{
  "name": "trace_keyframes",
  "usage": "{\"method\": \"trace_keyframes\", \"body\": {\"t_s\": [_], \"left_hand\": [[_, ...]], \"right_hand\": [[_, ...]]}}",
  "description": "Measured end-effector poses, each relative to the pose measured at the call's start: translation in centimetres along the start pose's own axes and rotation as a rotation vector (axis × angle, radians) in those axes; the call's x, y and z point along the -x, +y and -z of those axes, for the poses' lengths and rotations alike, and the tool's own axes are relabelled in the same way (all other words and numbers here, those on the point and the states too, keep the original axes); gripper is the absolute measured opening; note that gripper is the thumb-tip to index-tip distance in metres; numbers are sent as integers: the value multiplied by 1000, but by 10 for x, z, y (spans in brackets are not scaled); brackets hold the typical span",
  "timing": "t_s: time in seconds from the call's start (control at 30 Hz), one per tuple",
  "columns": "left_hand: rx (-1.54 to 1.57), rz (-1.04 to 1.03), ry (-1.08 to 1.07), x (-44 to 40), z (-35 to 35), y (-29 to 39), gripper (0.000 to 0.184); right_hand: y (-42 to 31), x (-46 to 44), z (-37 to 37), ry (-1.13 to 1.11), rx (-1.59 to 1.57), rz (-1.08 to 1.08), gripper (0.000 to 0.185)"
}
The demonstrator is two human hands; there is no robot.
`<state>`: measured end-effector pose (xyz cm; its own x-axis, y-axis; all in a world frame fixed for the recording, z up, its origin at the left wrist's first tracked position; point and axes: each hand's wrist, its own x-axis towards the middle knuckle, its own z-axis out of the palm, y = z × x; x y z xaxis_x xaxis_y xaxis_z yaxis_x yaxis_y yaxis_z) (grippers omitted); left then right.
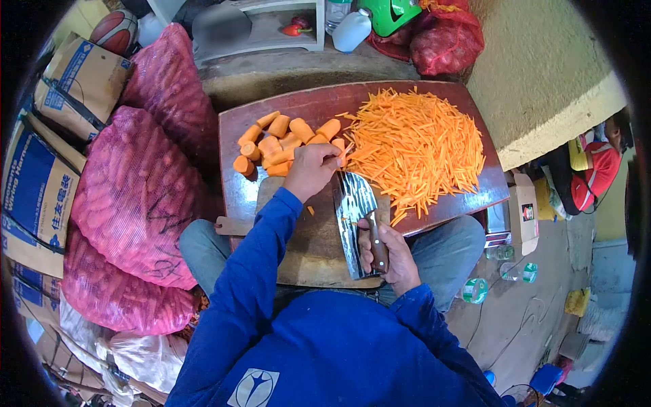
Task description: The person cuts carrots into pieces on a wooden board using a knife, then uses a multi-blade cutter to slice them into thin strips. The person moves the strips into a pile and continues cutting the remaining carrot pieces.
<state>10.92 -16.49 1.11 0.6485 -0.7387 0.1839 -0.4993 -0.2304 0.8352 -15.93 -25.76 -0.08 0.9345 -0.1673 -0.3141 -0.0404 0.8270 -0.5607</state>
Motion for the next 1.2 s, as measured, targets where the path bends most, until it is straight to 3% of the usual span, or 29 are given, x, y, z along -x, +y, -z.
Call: {"method": "trace_keyframes", "body": {"t_s": [0.2, 0.53, 0.77, 0.83, 0.9, 1.03, 1.2], "left_hand": [[218, 71, 20, -7, -11, -14, 19], [172, 87, 113, -21, -15, 4, 27], [163, -55, 69, -36, -19, 19, 26], [231, -48, 65, -22, -14, 10, 26], [64, -146, 186, 2, -3, -1, 24], [-109, -117, 219, 72, 33, 4, 18], [-416, -177, 213, 171, 41, 4, 28]], "right_hand": [[-2, 2, -3, 24, 32, 6, 48], [0, 1, -1, -9, 5, 11, 49], [-2, 2, -1, 0, 34, 9, 48], [-1, 2, -1, 5, 28, 4, 48], [0, 2, 0, 8, 17, -4, 48], [-1, 0, 0, -23, 11, -10, 49], [-3, 1, -3, 11, 40, -17, 51]]}}
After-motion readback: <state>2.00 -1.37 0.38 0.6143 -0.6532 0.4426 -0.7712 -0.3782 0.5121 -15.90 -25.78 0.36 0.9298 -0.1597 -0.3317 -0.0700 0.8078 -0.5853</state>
